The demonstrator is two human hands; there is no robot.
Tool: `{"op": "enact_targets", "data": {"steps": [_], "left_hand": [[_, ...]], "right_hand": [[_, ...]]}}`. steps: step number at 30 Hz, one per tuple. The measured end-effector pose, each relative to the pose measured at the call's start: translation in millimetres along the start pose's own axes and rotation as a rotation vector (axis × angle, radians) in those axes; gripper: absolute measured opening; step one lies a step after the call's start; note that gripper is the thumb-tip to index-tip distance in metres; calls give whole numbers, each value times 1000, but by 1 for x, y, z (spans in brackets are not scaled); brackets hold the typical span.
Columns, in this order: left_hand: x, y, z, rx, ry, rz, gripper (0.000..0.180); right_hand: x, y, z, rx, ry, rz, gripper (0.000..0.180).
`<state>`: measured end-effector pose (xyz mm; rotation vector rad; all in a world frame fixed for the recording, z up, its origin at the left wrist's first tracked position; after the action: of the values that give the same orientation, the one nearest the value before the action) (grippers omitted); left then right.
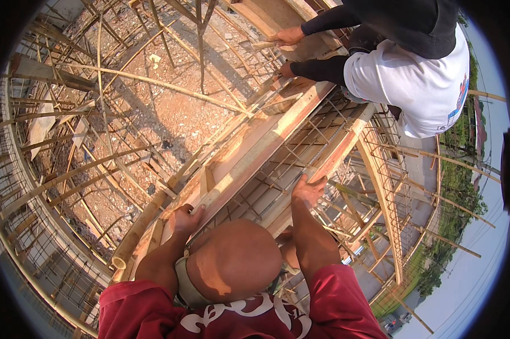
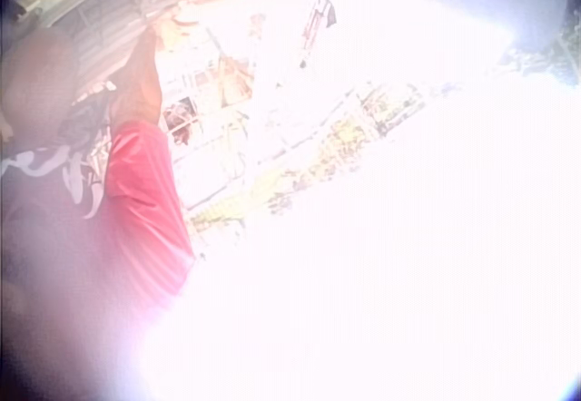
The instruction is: The person positions and secures wooden planks onto a curved scaffolding structure while another worker hammers nearby. The person then uses a tape measure to measure sections of the formwork.
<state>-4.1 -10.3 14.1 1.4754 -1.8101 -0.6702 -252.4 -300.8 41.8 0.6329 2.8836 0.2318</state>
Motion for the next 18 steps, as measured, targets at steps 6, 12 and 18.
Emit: {"op": "enact_targets", "data": {"steps": [6, 12, 18], "left_hand": [[2, 1, -2, 15, -38, -10, 70], [3, 1, -4, 1, -47, 3, 70], [1, -1, -2, -8, -61, -10, 69]], "right_hand": [[2, -2, 3, 0, 17, 12, 84], [6, -3, 7, 34, 34, -25, 85], [3, -2, 5, 21, 20, -3, 86]]}}
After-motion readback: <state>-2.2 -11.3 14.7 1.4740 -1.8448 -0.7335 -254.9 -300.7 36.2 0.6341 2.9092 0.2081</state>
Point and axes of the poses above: each hand's wrist, its own y-axis away from the middle knuckle, its own z-axis out of the palm, x = y × z, the point moved 1 cm from there along -y, towards the middle knuckle, and after that the axes turned 13 degrees about -z, right-handed, at the moved point
